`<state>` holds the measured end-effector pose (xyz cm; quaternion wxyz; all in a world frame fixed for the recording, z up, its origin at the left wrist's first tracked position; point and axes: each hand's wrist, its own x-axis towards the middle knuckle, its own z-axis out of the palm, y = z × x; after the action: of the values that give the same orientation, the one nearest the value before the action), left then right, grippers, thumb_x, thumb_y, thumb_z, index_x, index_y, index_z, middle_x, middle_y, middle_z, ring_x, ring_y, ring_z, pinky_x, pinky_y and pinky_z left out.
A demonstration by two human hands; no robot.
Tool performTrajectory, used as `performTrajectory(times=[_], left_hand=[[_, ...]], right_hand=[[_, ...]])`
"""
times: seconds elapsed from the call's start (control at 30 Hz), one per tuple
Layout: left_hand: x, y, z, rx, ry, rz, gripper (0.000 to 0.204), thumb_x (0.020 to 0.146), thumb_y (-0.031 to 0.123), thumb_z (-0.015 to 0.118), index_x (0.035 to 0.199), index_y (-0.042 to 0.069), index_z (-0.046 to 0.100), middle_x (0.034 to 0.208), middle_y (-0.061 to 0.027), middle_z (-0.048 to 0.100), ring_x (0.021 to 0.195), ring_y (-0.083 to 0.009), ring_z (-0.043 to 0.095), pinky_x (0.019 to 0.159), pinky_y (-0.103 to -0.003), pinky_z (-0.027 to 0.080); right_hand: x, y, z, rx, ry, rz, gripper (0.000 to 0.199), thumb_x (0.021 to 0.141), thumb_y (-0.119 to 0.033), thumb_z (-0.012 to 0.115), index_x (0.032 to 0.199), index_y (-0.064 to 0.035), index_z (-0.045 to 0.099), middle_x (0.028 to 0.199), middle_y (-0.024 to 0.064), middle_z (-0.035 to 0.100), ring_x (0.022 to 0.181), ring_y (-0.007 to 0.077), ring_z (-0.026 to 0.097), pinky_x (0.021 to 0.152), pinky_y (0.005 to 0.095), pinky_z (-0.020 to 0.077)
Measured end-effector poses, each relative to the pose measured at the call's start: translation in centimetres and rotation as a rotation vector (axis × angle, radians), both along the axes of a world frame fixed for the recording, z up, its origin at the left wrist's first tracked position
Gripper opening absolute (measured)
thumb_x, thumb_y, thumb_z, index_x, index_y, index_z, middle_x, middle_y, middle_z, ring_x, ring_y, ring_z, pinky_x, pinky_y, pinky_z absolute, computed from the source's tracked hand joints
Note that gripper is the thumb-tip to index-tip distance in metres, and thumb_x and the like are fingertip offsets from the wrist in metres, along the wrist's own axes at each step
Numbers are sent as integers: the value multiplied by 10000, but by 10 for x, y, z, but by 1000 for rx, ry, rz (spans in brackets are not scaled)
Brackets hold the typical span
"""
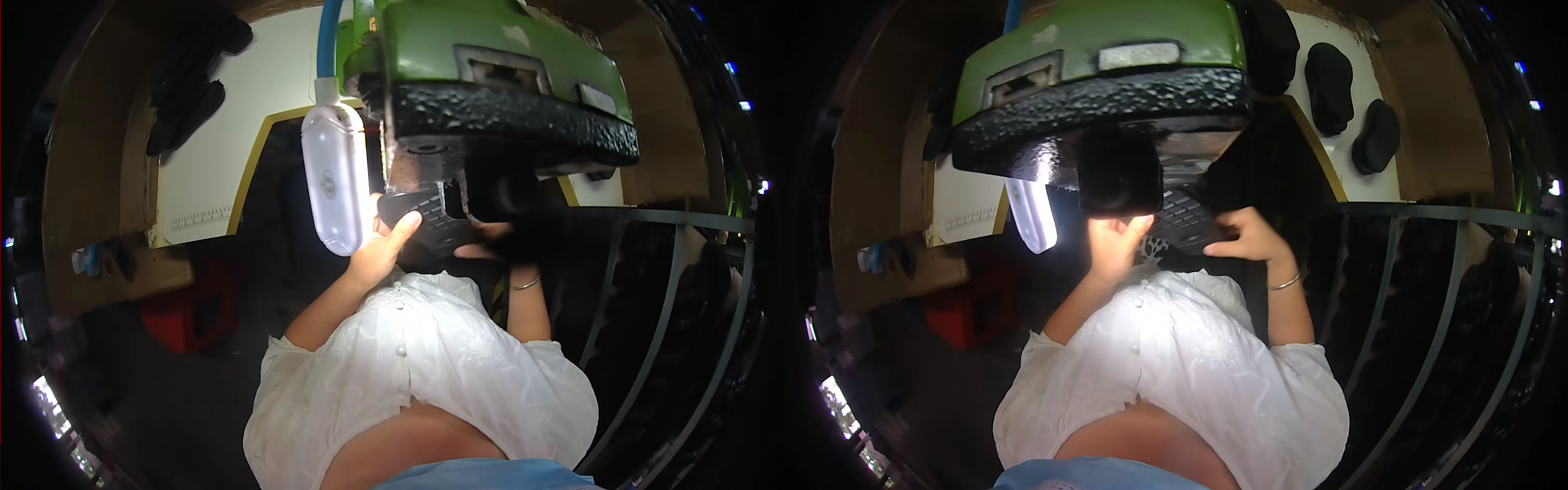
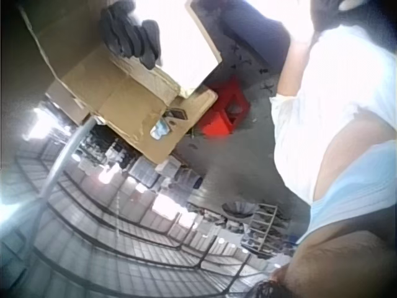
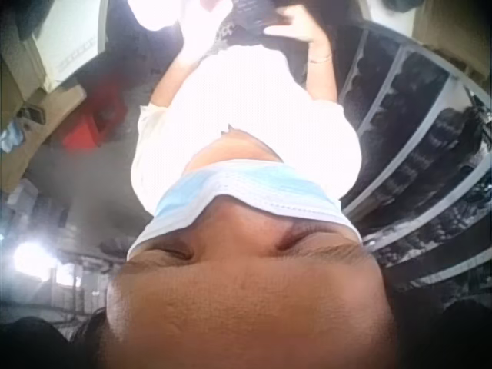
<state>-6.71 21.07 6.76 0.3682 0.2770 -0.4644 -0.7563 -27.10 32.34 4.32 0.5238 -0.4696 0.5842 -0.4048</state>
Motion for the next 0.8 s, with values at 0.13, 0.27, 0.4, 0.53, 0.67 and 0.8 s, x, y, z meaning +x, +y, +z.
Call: performTrajectory(times=[0.13,0.27,0.4,0.53,0.67,0.8], left_hand=[[11,-12,-1,-261,-132,15,160,803,73,652,872,57,508,767,1,532,686,-56,505,575,-211,404],[30,-25,1,-364,-199,-38,268,732,6,666,982,-2,569,923,-48,587,853,-123,540,769,-271,420],[64,-34,-22,-359,-292,117,257,719,2,683,956,-19,587,843,-31,599,782,-111,561,726,-260,449],[85,-43,-25,-243,-288,106,225,692,3,722,885,-9,607,769,-2,613,736,-77,568,676,-239,463],[105,-52,-61,-244,-428,-219,337,752,3,667,1069,-16,554,985,-51,603,881,-121,567,779,-262,458],[58,-40,-40,-286,-513,-528,389,741,70,694,1095,-15,558,991,-82,627,872,-142,586,774,-278,470]], right_hand=[[-29,-3,33,-87,-165,-254,200,626,17,722,799,27,623,736,20,591,671,73,542,600,216,434],[-24,-22,37,-284,-254,-346,247,632,32,711,861,36,618,774,47,619,699,94,572,649,216,464],[12,-51,56,-362,-312,-297,305,659,47,696,953,50,615,845,68,637,764,111,591,706,234,483],[35,-64,66,-536,-83,-192,427,660,91,705,1056,37,555,997,79,586,887,130,591,789,267,503],[55,-72,67,-472,0,-173,654,648,99,714,1214,3,400,1073,94,553,929,141,582,816,284,502],[61,-79,63,-405,-26,-171,777,638,85,728,1283,-19,308,1071,93,560,939,148,580,819,293,500]])
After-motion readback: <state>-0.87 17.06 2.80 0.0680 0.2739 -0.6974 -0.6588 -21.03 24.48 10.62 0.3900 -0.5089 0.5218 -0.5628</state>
